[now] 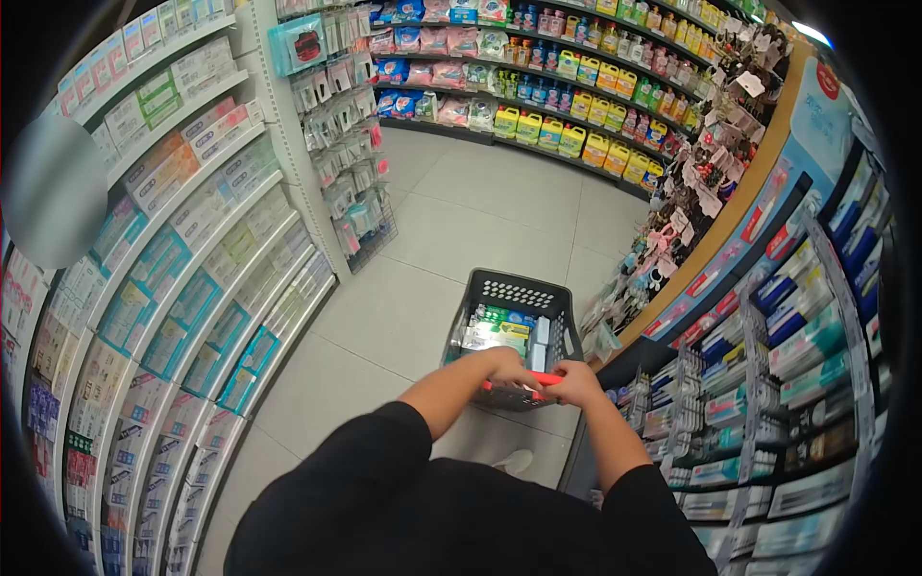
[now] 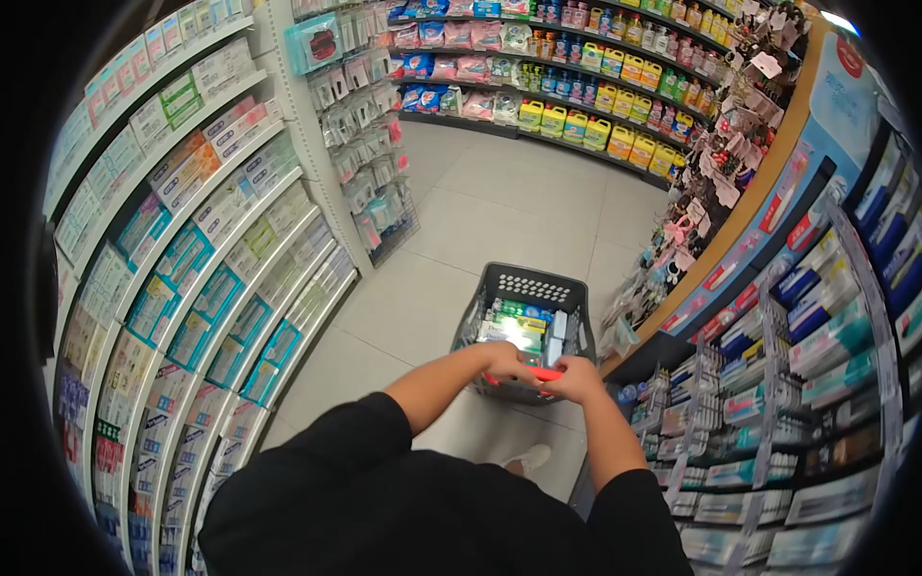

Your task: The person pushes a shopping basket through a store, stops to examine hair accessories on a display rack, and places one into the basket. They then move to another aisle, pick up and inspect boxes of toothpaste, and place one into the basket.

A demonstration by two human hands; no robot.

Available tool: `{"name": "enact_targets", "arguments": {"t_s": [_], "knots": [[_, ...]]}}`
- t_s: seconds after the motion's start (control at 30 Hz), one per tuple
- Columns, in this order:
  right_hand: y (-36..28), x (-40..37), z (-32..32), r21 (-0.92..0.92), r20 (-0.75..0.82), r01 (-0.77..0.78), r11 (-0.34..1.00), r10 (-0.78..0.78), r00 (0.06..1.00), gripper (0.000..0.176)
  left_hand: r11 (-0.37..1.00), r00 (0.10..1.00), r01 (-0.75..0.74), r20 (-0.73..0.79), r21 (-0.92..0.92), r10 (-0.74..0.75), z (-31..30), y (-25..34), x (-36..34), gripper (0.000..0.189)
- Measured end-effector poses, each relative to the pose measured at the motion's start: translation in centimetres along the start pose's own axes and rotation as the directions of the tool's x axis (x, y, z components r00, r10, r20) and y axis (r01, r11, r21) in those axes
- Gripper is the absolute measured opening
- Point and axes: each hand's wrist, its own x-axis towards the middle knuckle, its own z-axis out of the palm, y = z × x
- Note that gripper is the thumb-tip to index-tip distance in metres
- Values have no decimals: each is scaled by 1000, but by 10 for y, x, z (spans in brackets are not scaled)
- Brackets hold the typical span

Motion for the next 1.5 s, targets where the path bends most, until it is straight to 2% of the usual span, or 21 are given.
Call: {"name": "enact_targets", "arguments": {"t_s": [0.03,0.1,0.2,0.27,0.33,0.4,0.43,0.53,0.63,0.77,0.83,0.87,1.07,1.17,1.37,1.5], "knots": [[-4,7,-6,-14,9,5,1000,-5,1000,53,999,1000,-12,-4,-45,12,-9,1,7,75],[-16,32,-25,-55,10,37,998,-36,999,46,998,998,58,-18,-24,-58,-34,5,19,73],[-17,67,-46,-109,54,96,989,-90,994,53,996,993,77,-95,51,-72,-58,3,46,76],[-23,84,-60,-87,84,55,995,-48,995,56,995,985,94,-149,39,-87,-72,-1,61,77],[-27,106,-72,-74,94,67,995,-60,994,57,987,929,86,-370,132,-32,-84,-3,67,66],[-25,134,-82,-152,114,94,984,-76,990,58,980,846,93,-534,177,16,-93,-3,79,59],[-23,149,-85,-185,121,97,978,-75,990,58,986,855,91,-519,140,-6,-100,-3,86,59],[-14,186,-92,-116,132,20,993,-5,991,58,995,894,80,-445,53,-48,-132,-5,106,56],[-22,206,-107,-248,46,94,964,-85,995,57,998,933,65,-354,-3,-62,-162,-2,130,50],[-26,241,-121,-195,49,17,981,-7,999,54,991,970,110,-209,-82,-125,-198,-12,161,50],[-29,259,-124,-177,47,6,984,3,999,52,979,979,164,-104,-118,-176,-217,-16,174,50],[-28,271,-126,-179,44,-11,984,19,999,51,981,978,185,-88,-56,-190,-228,-18,182,48],[-45,324,-152,-201,109,-96,975,120,987,55,967,967,224,152,-117,-206,-284,-45,241,57],[-49,349,-162,-202,93,-112,973,133,987,57,979,971,164,196,-120,-138,-308,-55,265,72],[-59,388,-180,-247,37,-201,948,216,976,59,987,978,130,175,-98,-112,-356,-54,292,71],[-61,408,-183,-590,-223,-99,801,-44,974,56,988,990,78,129,-134,-60,-379,-59,316,66]]}}
